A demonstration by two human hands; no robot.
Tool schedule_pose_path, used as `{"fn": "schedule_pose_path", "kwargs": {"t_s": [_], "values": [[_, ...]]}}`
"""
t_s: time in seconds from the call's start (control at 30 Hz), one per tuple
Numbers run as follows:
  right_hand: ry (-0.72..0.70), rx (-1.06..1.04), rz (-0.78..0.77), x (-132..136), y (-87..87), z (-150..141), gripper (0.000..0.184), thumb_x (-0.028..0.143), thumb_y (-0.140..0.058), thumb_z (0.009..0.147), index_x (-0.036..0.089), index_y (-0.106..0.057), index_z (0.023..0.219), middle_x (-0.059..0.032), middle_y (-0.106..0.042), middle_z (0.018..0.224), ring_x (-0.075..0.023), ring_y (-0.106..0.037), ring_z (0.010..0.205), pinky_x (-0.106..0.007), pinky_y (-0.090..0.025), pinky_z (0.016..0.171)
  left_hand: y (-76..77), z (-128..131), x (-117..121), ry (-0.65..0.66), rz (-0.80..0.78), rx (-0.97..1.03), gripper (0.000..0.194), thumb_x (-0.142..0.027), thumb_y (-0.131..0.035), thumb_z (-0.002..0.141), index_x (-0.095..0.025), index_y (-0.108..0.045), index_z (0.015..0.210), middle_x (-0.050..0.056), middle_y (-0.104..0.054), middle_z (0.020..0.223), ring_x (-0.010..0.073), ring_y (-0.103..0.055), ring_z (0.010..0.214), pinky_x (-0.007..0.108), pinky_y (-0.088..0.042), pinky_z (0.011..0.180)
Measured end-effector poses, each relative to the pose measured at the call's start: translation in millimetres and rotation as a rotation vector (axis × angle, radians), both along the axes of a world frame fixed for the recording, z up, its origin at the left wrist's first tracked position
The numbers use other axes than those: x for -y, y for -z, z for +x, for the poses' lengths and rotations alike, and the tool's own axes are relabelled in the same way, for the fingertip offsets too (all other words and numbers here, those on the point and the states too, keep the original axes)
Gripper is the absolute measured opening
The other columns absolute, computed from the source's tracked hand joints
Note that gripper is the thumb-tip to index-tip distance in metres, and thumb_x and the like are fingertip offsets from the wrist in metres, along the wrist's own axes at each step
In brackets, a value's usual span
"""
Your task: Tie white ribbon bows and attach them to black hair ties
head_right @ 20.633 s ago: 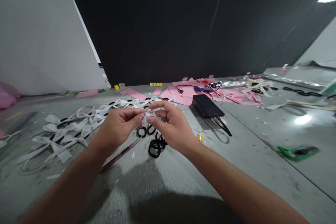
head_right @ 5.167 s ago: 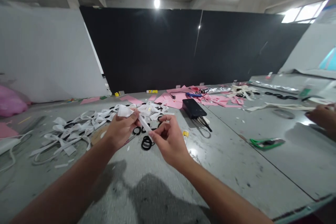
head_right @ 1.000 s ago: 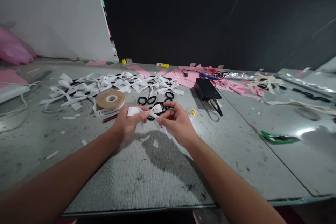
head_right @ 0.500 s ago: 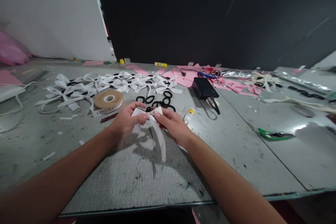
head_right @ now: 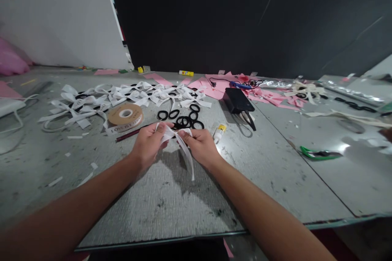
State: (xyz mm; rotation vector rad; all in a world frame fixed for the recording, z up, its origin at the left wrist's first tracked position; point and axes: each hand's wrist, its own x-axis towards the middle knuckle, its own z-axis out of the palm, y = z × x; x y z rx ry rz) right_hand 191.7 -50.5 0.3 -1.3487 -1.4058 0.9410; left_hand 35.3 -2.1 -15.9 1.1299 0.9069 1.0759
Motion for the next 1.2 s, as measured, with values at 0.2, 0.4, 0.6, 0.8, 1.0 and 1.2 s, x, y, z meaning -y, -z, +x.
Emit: {"fn": "schedule_pose_path", "kwargs": {"t_s": [0.2, 0.4, 0.6, 0.8, 1.0, 1.2], "values": [[0.046, -0.011, -0.007, 0.3, 2.5, -2.6, 0.053, 0.063, -0.060, 0.082, 0.018, -0.056, 0.054, 0.0015, -0.048, 0.048, -0.0105, -0.037, 0.045, -0.026, -0.025, 0.044, -3.1, 3.2, 0.0, -0.090, 0.037, -0.024, 0.045, -0.060, -0.066, 0.078, -0.016, -0.070, 0.083, -0.002, -0.052, 0.056, 0.0081, -0.042, 0.046, 0.020, -0.034, 0.044], [0.058, -0.047, 0.020, 0.2, 3.5, -1.2, 0.049, 0.059, -0.061, 0.083, 0.018, -0.061, 0.057, 0.0009, -0.052, 0.051, -0.0113, -0.041, 0.048, -0.027, -0.030, 0.047, -8.8, 4.0, 1.5, -0.034, -0.035, 0.097, 0.048, -0.061, -0.069, 0.076, -0.017, -0.069, 0.095, -0.005, -0.048, 0.056, 0.0063, -0.038, 0.044, 0.019, -0.029, 0.042], [0.161, -0.047, 0.174, -2.2, 1.0, -2.6, 0.020, 0.040, -0.072, 0.078, 0.021, -0.074, 0.082, -0.0023, -0.069, 0.077, -0.0160, -0.057, 0.069, -0.029, -0.042, 0.062, -5.4, 2.6, 5.6, 0.159, -0.065, 0.084, 0.047, -0.049, -0.083, 0.065, -0.016, -0.071, 0.096, -0.004, -0.053, 0.059, 0.0036, -0.033, 0.042, 0.020, -0.025, 0.041], [0.185, -0.110, 0.141, -1.4, 2.4, -1.9, 0.022, 0.038, -0.073, 0.078, 0.018, -0.068, 0.071, 0.0003, -0.062, 0.064, -0.0131, -0.051, 0.060, -0.028, -0.039, 0.058, -4.6, 5.3, 10.2, 0.101, -0.027, 0.019, 0.030, -0.040, -0.081, 0.069, -0.016, -0.075, 0.084, -0.001, -0.060, 0.057, 0.0097, -0.050, 0.050, 0.023, -0.039, 0.049], [0.126, -0.151, 0.126, -3.6, 9.2, 0.9, 0.024, 0.040, -0.066, 0.085, 0.018, -0.070, 0.077, -0.0010, -0.062, 0.066, -0.0145, -0.053, 0.063, -0.030, -0.042, 0.062, -3.8, 7.4, 9.6, 0.053, -0.053, 0.029, 0.023, -0.035, -0.079, 0.070, -0.016, -0.074, 0.080, 0.000, -0.063, 0.058, 0.0124, -0.056, 0.055, 0.025, -0.044, 0.055], [0.052, -0.222, 0.097, -5.0, 12.0, 0.1, 0.029, 0.044, -0.064, 0.087, 0.018, -0.064, 0.074, 0.0003, -0.059, 0.067, -0.0133, -0.052, 0.064, -0.029, -0.042, 0.063, -4.2, 5.4, 7.8, 0.070, -0.050, 0.006, 0.024, -0.035, -0.080, 0.068, -0.016, -0.073, 0.080, -0.003, -0.058, 0.054, 0.0092, -0.048, 0.048, 0.023, -0.037, 0.049]]}}
